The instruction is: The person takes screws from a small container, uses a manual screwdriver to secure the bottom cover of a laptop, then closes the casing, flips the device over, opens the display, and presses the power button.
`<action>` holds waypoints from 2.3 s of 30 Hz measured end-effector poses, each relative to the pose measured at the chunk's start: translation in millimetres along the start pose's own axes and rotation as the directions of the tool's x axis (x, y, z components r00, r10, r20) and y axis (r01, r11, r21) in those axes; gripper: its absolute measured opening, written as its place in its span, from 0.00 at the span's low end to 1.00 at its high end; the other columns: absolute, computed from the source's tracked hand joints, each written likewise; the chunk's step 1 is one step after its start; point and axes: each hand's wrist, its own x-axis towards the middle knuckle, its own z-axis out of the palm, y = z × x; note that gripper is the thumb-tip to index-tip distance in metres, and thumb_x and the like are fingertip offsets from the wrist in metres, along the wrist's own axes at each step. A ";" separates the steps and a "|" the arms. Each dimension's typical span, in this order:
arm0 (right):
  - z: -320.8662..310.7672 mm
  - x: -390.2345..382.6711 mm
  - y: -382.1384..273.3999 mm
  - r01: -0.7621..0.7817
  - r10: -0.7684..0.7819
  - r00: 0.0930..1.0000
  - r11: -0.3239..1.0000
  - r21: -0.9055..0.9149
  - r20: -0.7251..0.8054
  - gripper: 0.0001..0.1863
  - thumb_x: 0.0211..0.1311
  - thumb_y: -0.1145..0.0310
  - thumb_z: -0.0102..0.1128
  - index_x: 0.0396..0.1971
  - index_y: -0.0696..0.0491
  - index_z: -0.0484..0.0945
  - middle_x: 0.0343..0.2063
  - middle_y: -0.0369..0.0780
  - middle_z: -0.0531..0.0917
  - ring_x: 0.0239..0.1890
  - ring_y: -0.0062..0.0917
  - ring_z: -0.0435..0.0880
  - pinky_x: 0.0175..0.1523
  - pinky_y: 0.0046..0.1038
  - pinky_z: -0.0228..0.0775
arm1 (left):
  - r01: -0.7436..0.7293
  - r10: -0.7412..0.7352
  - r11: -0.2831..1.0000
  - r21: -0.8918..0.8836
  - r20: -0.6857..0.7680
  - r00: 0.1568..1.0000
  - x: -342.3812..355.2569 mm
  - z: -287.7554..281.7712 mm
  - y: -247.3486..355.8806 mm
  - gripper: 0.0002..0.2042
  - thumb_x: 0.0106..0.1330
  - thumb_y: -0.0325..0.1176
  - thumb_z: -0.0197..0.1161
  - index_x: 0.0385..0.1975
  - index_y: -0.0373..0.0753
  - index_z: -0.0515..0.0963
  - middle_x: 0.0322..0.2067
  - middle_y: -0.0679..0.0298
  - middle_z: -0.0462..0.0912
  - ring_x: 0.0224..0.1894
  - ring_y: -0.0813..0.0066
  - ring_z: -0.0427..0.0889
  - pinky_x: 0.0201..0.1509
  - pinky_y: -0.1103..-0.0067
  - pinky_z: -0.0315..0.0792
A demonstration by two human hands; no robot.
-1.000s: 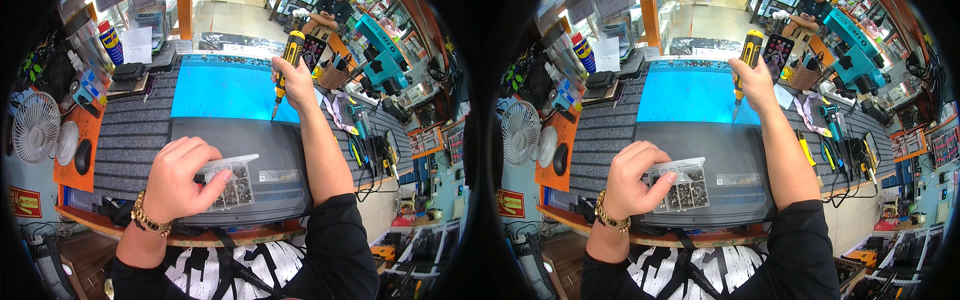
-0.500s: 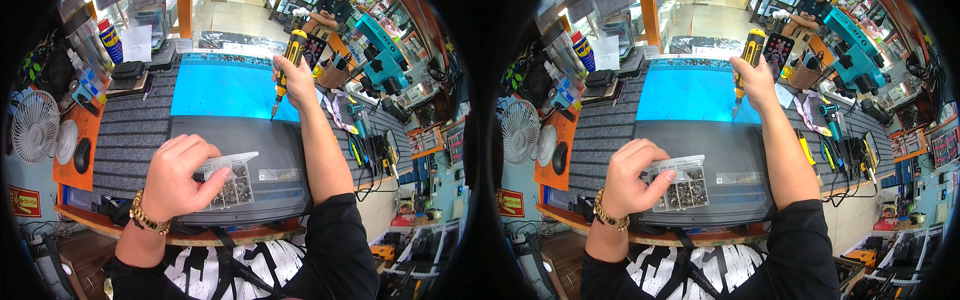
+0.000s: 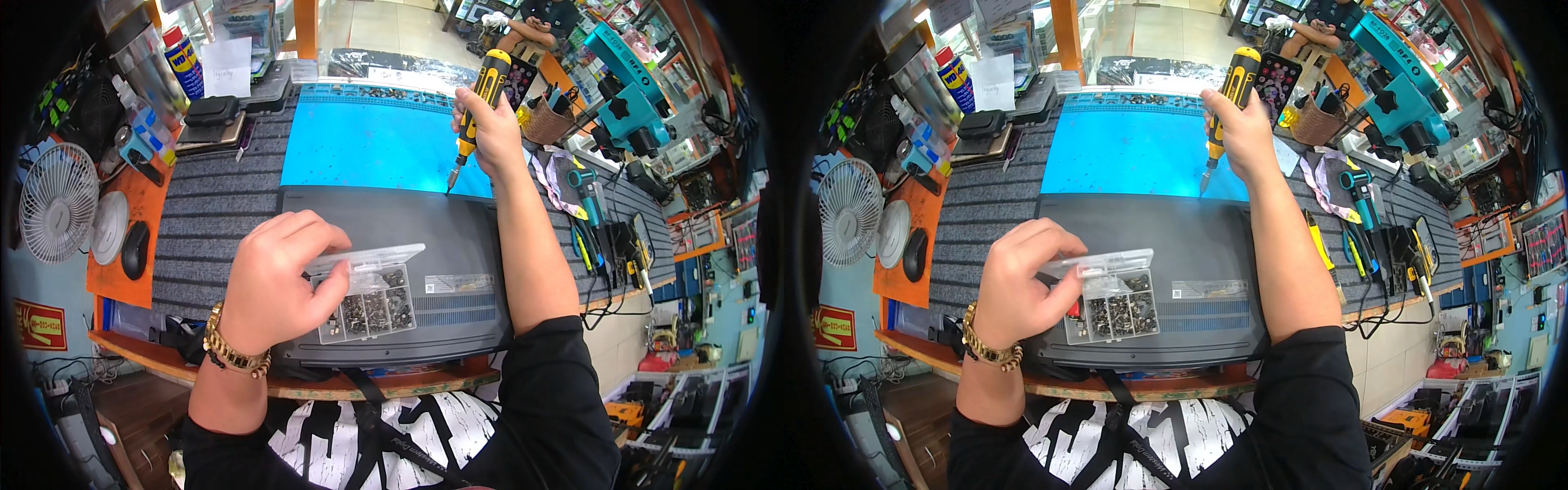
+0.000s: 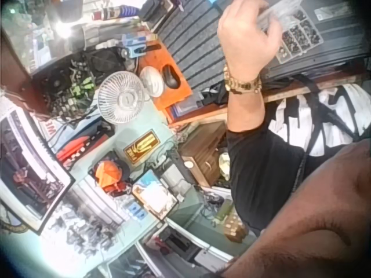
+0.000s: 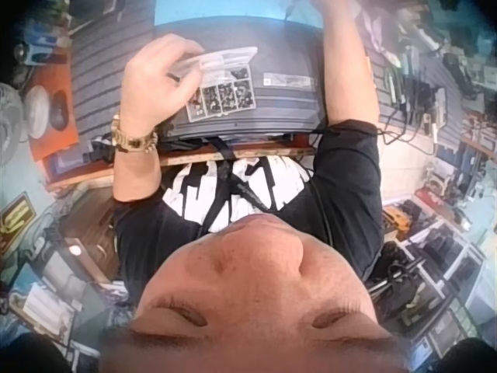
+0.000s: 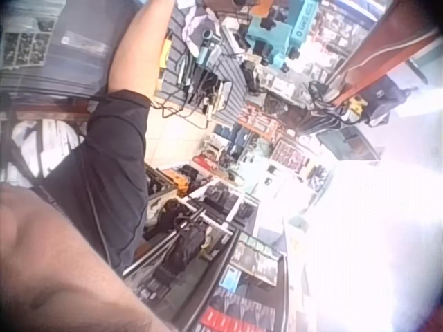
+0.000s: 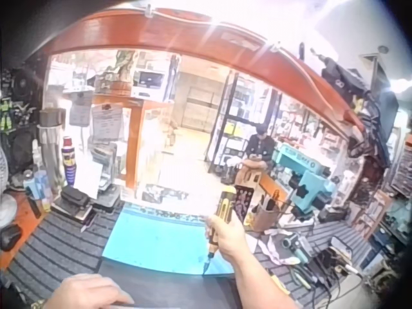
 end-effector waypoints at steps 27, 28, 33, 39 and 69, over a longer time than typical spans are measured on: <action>-9.7 -13.1 -38.4 0.222 -0.195 0.970 0.954 0.203 -0.146 0.20 0.89 0.50 0.59 0.43 0.53 0.78 0.29 0.43 0.86 0.28 0.29 0.85 0.36 0.33 0.80 | 0.248 -0.242 0.969 0.009 -0.196 0.950 0.3 -4.1 -20.0 0.07 0.67 0.26 0.68 0.39 0.30 0.87 0.32 0.51 0.86 0.34 0.52 0.88 0.41 0.66 0.81; -8.5 -19.0 -45.9 0.254 -0.238 0.967 0.942 0.219 -0.095 0.19 0.90 0.50 0.57 0.45 0.53 0.77 0.29 0.43 0.86 0.28 0.29 0.85 0.36 0.33 0.79 | 0.231 -0.221 0.972 0.028 -0.208 0.953 0.2 -3.5 -21.8 0.07 0.68 0.26 0.68 0.40 0.30 0.87 0.32 0.51 0.86 0.34 0.51 0.88 0.41 0.65 0.81; 10.9 -65.2 -69.7 0.326 -0.345 0.938 0.906 0.271 0.025 0.19 0.92 0.48 0.47 0.51 0.51 0.73 0.31 0.48 0.84 0.30 0.30 0.81 0.37 0.32 0.75 | 0.220 -0.204 0.975 0.037 -0.260 0.944 -0.9 -0.9 -29.2 0.06 0.69 0.25 0.68 0.42 0.31 0.86 0.33 0.52 0.87 0.34 0.51 0.88 0.42 0.65 0.81; 43.8 -131.9 -58.0 0.377 -0.389 0.915 0.919 0.115 0.110 0.22 0.85 0.48 0.62 0.55 0.52 0.70 0.32 0.48 0.84 0.31 0.27 0.81 0.39 0.29 0.76 | 0.227 -0.202 0.972 0.068 -0.258 0.945 -1.9 -1.7 -31.0 0.06 0.70 0.25 0.68 0.43 0.31 0.87 0.34 0.53 0.87 0.34 0.54 0.89 0.41 0.65 0.81; 75.3 -165.6 -33.0 0.494 -0.535 0.771 0.845 0.205 0.345 0.29 0.69 0.62 0.84 0.56 0.54 0.71 0.32 0.42 0.82 0.33 0.27 0.82 0.37 0.29 0.75 | 0.215 -0.196 0.975 0.048 -0.257 0.946 0.7 -2.2 -28.0 0.05 0.71 0.26 0.67 0.41 0.31 0.85 0.33 0.53 0.86 0.34 0.55 0.88 0.41 0.66 0.81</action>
